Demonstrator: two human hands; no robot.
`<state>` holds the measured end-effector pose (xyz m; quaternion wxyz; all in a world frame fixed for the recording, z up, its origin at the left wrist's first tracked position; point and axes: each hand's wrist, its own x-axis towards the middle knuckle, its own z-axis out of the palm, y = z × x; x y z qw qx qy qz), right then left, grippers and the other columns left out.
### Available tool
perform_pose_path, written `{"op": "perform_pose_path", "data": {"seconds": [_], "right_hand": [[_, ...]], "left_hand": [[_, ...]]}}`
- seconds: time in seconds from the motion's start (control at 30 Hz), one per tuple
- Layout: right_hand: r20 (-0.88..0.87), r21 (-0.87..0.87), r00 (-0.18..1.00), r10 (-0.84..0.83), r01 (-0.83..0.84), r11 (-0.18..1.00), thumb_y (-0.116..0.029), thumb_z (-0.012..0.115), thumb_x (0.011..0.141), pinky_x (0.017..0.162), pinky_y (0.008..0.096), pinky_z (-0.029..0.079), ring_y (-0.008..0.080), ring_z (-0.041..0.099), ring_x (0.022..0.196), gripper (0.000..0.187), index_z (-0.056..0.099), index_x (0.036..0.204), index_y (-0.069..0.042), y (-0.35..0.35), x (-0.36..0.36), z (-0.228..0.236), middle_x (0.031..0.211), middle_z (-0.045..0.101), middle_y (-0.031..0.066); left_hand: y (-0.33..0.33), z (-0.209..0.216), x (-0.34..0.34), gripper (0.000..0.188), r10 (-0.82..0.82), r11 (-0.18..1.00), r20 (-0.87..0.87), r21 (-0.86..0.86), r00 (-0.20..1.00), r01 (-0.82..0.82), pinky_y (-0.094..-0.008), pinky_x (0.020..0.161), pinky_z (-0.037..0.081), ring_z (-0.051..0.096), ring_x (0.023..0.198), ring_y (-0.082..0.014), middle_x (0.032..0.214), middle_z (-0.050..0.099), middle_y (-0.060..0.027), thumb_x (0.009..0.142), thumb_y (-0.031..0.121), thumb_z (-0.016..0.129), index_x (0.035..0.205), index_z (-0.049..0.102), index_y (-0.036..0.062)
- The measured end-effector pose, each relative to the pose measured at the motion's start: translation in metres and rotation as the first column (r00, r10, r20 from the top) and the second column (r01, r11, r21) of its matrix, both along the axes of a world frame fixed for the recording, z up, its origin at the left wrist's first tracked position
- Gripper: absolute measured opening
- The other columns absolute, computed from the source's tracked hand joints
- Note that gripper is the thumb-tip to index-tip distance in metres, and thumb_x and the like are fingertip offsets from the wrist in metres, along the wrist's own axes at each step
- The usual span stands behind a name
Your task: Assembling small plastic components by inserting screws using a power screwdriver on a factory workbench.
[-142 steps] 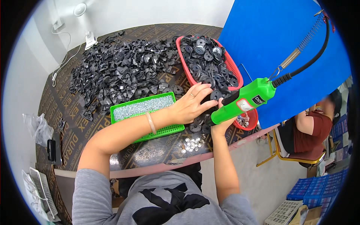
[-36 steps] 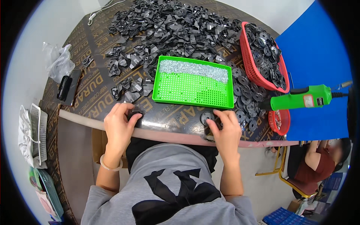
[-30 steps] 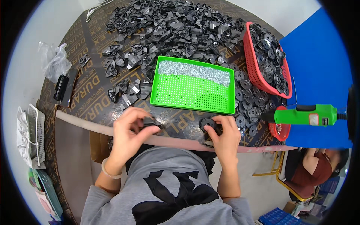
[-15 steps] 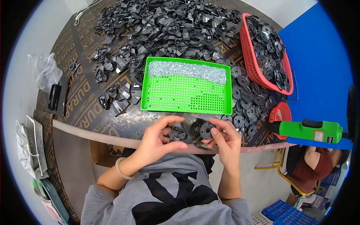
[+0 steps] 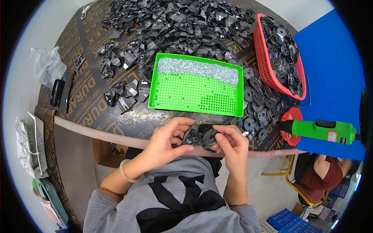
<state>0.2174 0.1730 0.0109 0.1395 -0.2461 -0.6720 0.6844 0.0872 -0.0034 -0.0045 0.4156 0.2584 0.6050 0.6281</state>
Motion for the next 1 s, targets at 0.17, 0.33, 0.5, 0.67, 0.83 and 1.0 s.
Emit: {"op": "perform_pose_path", "data": {"seconds": [0.17, 0.33, 0.5, 0.67, 0.83, 1.0], "right_hand": [[-0.026, 0.041, 0.999, 0.029, -0.028, 0.999, -0.001, 0.066, 0.091, 0.055, 0.0170, 0.043, 0.0048, 0.057, 0.066, 0.020, 0.070, 0.110, 0.001, -0.001, -0.004, 0.000, 0.095, 0.061, 0.0035], [0.023, 0.049, 0.999, -0.031, 0.030, 0.998, 0.000, 0.073, 0.085, 0.051, 0.0173, 0.037, 0.0021, 0.047, 0.057, 0.015, 0.071, 0.099, 0.002, -0.002, -0.007, -0.006, 0.078, 0.062, -0.0007], [0.086, 0.481, 0.993, -0.086, 0.034, 0.876, -0.002, 0.075, 0.081, 0.049, 0.0215, 0.038, 0.0056, 0.046, 0.052, 0.013, 0.071, 0.093, 0.000, 0.001, -0.008, -0.002, 0.075, 0.064, 0.0029], [0.057, 0.671, 0.985, -0.163, 0.084, 0.737, -0.001, 0.075, 0.080, 0.051, 0.0264, 0.042, 0.0122, 0.049, 0.053, 0.015, 0.071, 0.095, -0.001, 0.003, 0.002, -0.001, 0.085, 0.067, 0.0072], [0.148, 0.798, 0.924, -0.352, 0.099, 0.595, -0.001, 0.073, 0.081, 0.053, 0.0305, 0.045, 0.0170, 0.055, 0.056, 0.010, 0.070, 0.090, -0.003, 0.022, 0.034, 0.017, 0.083, 0.063, 0.0078], [0.237, 0.816, 0.911, -0.336, 0.001, 0.578, -0.006, 0.077, 0.078, 0.055, 0.0351, 0.048, 0.0232, 0.060, 0.059, 0.014, 0.070, 0.090, -0.005, 0.029, 0.050, 0.011, 0.084, 0.062, 0.0077]], "left_hand": [[0.002, 0.006, 0.000, 0.067, -0.015, 1.000, -0.025, -0.022, 1.000, 0.014, -0.0248, 0.079, 0.055, 0.058, 0.094, -0.0107, 0.112, 0.059, -0.0086, 0.076, -0.015, 0.075, 0.135, 0.046, -0.0008], [-0.001, -0.008, 0.002, 0.065, 0.035, 0.997, -0.017, 0.076, 0.999, -0.033, -0.0230, 0.073, 0.055, 0.061, 0.089, -0.0089, 0.108, 0.062, -0.0086, 0.077, -0.010, 0.077, 0.134, 0.048, 0.0008], [-0.002, -0.010, 0.008, 0.063, 0.257, 0.957, 0.044, 0.127, 0.965, -0.261, -0.0236, 0.075, 0.055, 0.059, 0.093, -0.0098, 0.110, 0.059, -0.0077, 0.078, -0.012, 0.075, 0.134, 0.047, 0.0004], [-0.002, -0.016, 0.011, 0.063, 0.253, 0.962, 0.004, 0.101, 0.968, -0.252, -0.0218, 0.072, 0.054, 0.057, 0.093, -0.0086, 0.105, 0.057, -0.0061, 0.077, -0.012, 0.075, 0.132, 0.048, -0.0014], [-0.004, -0.013, 0.007, 0.064, 0.208, 0.974, -0.002, 0.094, 0.978, -0.207, -0.0256, 0.078, 0.057, 0.058, 0.099, -0.0121, 0.112, 0.057, -0.0100, 0.077, -0.016, 0.072, 0.133, 0.045, -0.0030], [0.000, -0.005, 0.007, 0.065, 0.183, 0.978, 0.028, 0.096, 0.983, -0.185, -0.0305, 0.086, 0.059, 0.057, 0.103, -0.0142, 0.114, 0.055, -0.0106, 0.076, -0.019, 0.070, 0.134, 0.044, -0.0046]]}}
